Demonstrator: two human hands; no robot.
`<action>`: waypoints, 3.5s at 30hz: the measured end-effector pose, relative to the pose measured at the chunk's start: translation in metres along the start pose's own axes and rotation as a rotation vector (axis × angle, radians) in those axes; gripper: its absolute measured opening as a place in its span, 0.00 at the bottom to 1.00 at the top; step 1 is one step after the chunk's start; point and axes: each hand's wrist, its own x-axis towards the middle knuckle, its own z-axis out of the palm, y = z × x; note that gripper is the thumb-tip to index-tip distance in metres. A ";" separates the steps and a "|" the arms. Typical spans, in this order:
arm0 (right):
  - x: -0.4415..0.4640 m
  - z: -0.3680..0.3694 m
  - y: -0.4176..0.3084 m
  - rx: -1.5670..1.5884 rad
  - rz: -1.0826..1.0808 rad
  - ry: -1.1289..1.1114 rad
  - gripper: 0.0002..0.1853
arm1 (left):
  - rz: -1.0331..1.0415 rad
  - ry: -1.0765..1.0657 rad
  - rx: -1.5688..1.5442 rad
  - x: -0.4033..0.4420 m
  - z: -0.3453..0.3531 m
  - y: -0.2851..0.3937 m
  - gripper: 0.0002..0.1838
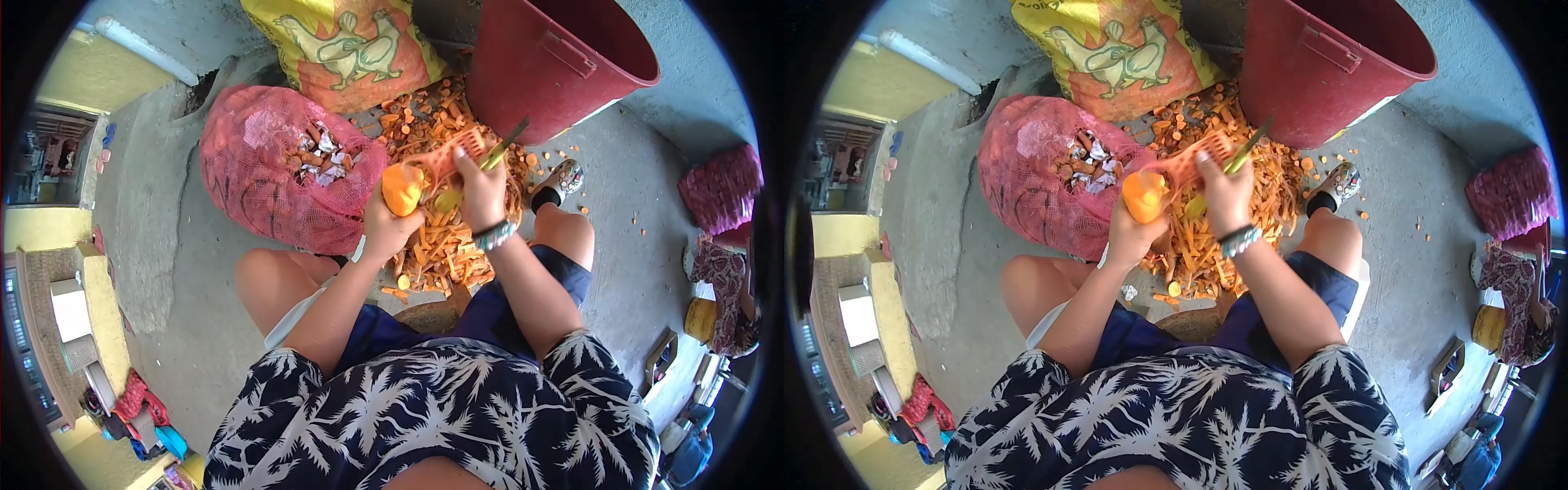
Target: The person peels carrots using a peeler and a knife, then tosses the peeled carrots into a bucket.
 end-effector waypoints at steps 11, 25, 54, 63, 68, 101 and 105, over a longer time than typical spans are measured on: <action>-0.014 0.011 -0.026 0.008 -0.274 -0.120 0.12 | -0.389 -0.078 -0.524 0.001 -0.001 0.025 0.24; -0.007 0.008 -0.010 -0.072 -0.312 -0.070 0.15 | -0.345 -0.118 -0.422 0.002 0.000 0.023 0.25; 0.063 -0.059 0.014 0.037 0.019 0.060 0.07 | -0.419 -0.145 -0.839 0.006 -0.024 0.023 0.21; 0.024 -0.010 -0.018 -0.097 -0.167 -0.225 0.15 | -0.679 -0.272 -0.796 0.012 -0.026 0.030 0.23; 0.021 0.000 -0.009 -0.333 -0.393 -0.445 0.25 | -0.696 -0.401 -0.492 0.003 -0.018 0.034 0.23; -0.001 -0.008 0.006 0.095 0.151 -0.178 0.10 | -0.577 0.035 -0.858 0.012 -0.012 0.016 0.40; -0.013 -0.001 0.005 0.071 0.202 -0.212 0.10 | -0.410 0.025 -0.796 0.011 -0.003 0.015 0.42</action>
